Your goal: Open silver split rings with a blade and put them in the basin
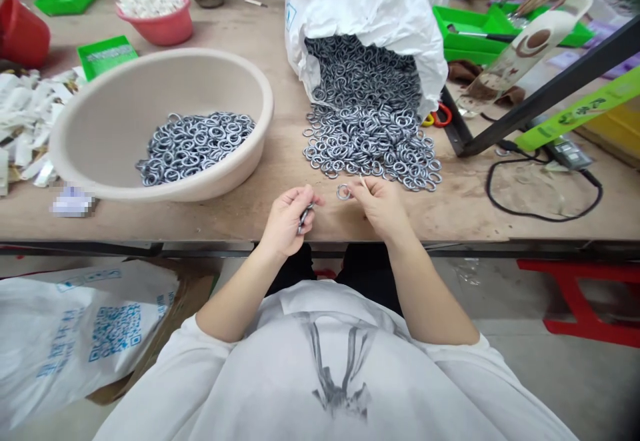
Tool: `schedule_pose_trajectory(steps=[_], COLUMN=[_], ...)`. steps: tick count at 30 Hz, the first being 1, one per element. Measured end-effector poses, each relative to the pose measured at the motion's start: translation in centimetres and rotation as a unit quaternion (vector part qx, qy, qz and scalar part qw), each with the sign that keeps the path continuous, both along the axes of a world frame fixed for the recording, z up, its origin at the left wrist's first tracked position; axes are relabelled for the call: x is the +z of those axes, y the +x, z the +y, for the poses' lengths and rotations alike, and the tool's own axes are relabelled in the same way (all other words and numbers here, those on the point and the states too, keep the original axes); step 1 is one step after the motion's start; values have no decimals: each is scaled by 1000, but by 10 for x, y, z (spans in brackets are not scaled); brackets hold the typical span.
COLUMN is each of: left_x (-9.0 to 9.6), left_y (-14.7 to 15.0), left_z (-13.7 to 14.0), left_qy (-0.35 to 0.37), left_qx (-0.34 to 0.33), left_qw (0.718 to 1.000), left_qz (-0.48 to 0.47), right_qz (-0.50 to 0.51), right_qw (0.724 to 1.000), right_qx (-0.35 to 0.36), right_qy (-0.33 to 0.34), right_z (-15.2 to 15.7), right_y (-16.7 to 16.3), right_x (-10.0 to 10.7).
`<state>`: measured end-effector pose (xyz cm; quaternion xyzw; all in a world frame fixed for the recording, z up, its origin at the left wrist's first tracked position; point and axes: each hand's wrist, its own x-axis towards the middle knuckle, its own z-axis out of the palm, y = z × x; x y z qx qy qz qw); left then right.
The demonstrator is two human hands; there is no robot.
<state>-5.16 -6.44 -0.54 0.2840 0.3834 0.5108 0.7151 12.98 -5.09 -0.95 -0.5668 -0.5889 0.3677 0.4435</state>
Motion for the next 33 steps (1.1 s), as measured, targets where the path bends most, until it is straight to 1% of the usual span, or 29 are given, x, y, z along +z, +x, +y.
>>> schedule_pose_trajectory(steps=[1, 2, 3, 4, 6, 9, 11, 13, 16, 19, 22, 24, 27, 29, 31, 33], left_x=[-4, -8, -11, -14, -16, -14, -10, -6, 0, 4, 4, 3, 2, 1, 1, 3], left_y=[3, 6, 9, 12, 16, 18, 19, 19, 17, 16, 15, 15, 16, 16, 16, 16], left_z=[-1, -1, -2, -3, -6, -11, -13, -14, -15, -15, -15, -15, -14, -15, -19, -24], left_qy=[34, 60, 79, 92, 104, 108, 99, 81, 42, -3, -25, -31, -35, -35, -30, -20], left_qx=[-1, -6, -14, -22, -36, -41, -39, -39, -59, -77, -80, -81, -79, -75, -89, -122], left_qw=[999, 997, 995, 993, 990, 989, 991, 994, 997, 997, 995, 995, 995, 995, 994, 991], left_qz=[25, 47, 64, 75, 86, 89, 79, 55, 9, -25, -44, -52, -57, -58, -56, -53], right_qz=[84, 145, 185, 208, 223, 202, 182, 167, 128, 33, -76, -121, -149, -152, -131, -90], right_qw=[995, 986, 977, 972, 971, 978, 982, 985, 992, 997, 985, 976, 973, 976, 984, 993], right_qx=[39, 71, 88, 91, 73, 41, 36, 34, 14, 21, 53, 58, 52, 50, 45, 24], right_qy=[-22, -40, -53, -58, -54, -33, -24, -15, 5, 65, 146, 170, 165, 147, 112, 71], right_z=[-4, -8, -12, -15, -21, -28, -31, -32, -32, -34, -41, -45, -47, -44, -39, -32], right_y=[-3, -7, -11, -15, -21, -27, -29, -30, -26, -20, -19, -21, -24, -22, -18, -11], right_x=[4, 8, 11, 13, 14, 9, 6, 4, 3, 4, 6, 6, 6, 4, 1, -4])
